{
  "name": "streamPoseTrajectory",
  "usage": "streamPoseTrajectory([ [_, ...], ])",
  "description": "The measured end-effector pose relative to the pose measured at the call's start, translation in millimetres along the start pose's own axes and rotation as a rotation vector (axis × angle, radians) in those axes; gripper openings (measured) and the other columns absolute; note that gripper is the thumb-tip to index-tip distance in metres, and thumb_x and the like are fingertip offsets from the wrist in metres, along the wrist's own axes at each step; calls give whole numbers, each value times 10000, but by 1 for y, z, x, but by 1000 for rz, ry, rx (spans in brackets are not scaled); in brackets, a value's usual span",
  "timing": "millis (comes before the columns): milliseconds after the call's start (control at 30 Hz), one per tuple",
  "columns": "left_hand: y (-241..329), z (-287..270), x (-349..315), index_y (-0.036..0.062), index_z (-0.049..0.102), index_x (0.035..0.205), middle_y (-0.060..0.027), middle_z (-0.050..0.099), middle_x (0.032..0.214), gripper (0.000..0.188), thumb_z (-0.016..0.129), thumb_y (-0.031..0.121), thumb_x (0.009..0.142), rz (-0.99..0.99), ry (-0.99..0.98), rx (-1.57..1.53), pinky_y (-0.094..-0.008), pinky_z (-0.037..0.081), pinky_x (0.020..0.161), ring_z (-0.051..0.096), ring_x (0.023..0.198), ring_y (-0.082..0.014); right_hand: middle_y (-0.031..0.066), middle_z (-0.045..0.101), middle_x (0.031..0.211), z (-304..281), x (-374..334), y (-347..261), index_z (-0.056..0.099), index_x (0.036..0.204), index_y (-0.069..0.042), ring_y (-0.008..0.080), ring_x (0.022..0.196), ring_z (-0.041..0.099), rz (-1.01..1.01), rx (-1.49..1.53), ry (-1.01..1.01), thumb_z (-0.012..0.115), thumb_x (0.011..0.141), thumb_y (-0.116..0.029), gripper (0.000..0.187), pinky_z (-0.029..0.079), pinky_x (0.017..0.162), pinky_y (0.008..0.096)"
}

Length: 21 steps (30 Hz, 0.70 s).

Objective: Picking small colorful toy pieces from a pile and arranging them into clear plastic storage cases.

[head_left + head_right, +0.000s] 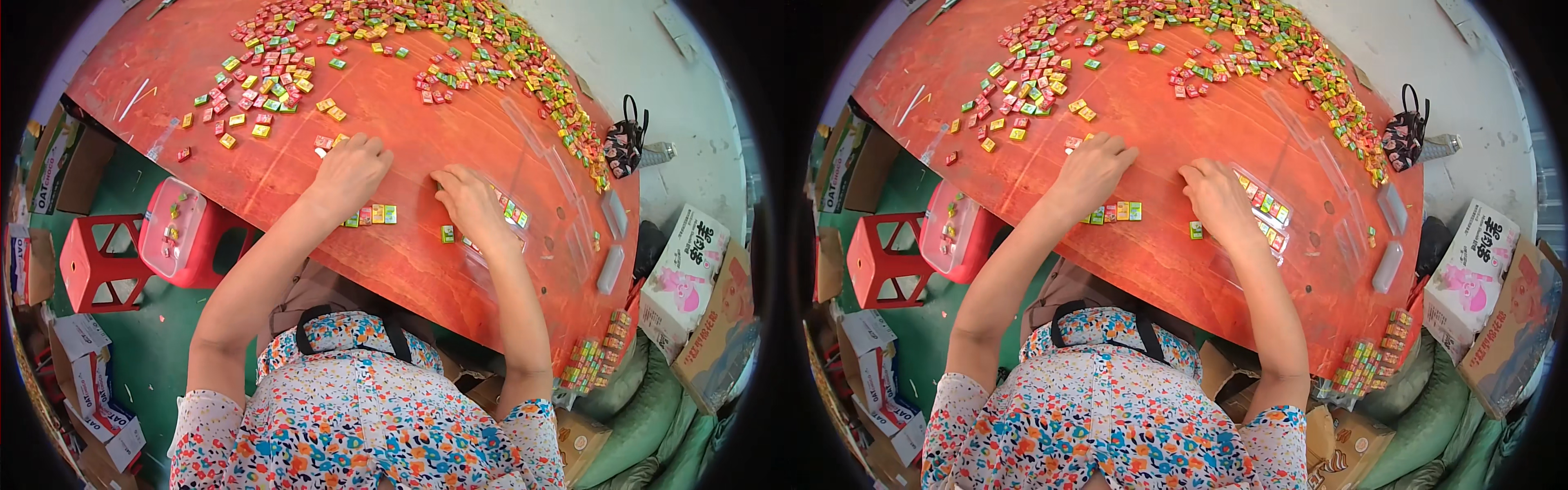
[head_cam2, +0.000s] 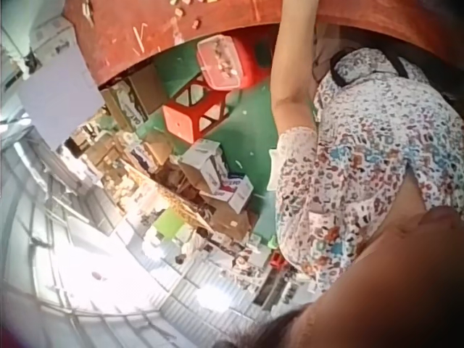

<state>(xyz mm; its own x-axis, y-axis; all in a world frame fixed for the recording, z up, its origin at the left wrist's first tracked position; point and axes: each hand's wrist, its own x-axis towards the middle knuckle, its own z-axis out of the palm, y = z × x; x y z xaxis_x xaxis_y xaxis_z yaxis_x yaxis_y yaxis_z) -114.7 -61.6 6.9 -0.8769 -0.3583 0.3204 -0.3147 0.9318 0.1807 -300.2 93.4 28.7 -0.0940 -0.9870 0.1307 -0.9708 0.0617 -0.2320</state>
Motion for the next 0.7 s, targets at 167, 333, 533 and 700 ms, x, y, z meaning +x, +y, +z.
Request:
streamPoseTrajectory([
  [167, 5, -26, -29, 32, 615, 912, -140, 583, 881, 80, 606, 60, 838, -107, 93, -192, -418, 535, 723, 613, 804, -328, 143, 645, 1109, -3, -14, -15, 644, 1129, -26, 361, 1013, 627, -28, 254, 20, 700, 851, -116, 297, 519, 859, 427],
  [333, -6, -51, -86, -4, 668, 1030, -128, 583, 865, 216, 722, 93, 845, -348, 44, -438, -360, 495, 627, 602, 698, -272, 145, 646, 1103, 4, -17, -34, 641, 1130, -25, 355, 1001, 636, -78, 298, 12, 703, 856, -116, 295, 528, 840, 426],
  [533, 0, -45, -99, -8, 675, 1033, -135, 571, 844, 270, 756, 133, 816, -359, 6, -427, -369, 490, 628, 597, 695, -278, 141, 638, 1104, 10, -12, -39, 633, 1148, -24, 354, 1006, 633, -95, 299, -20, 715, 841, -90, 325, 529, 846, 421],
  [700, 4, -43, -95, 27, 668, 1005, -155, 565, 874, 286, 751, 215, 806, -330, -35, -422, -463, 510, 661, 621, 783, -377, 139, 629, 1110, 11, -11, -47, 629, 1159, -20, 351, 1011, 631, -109, 338, -19, 726, 831, -99, 352, 525, 854, 419],
])
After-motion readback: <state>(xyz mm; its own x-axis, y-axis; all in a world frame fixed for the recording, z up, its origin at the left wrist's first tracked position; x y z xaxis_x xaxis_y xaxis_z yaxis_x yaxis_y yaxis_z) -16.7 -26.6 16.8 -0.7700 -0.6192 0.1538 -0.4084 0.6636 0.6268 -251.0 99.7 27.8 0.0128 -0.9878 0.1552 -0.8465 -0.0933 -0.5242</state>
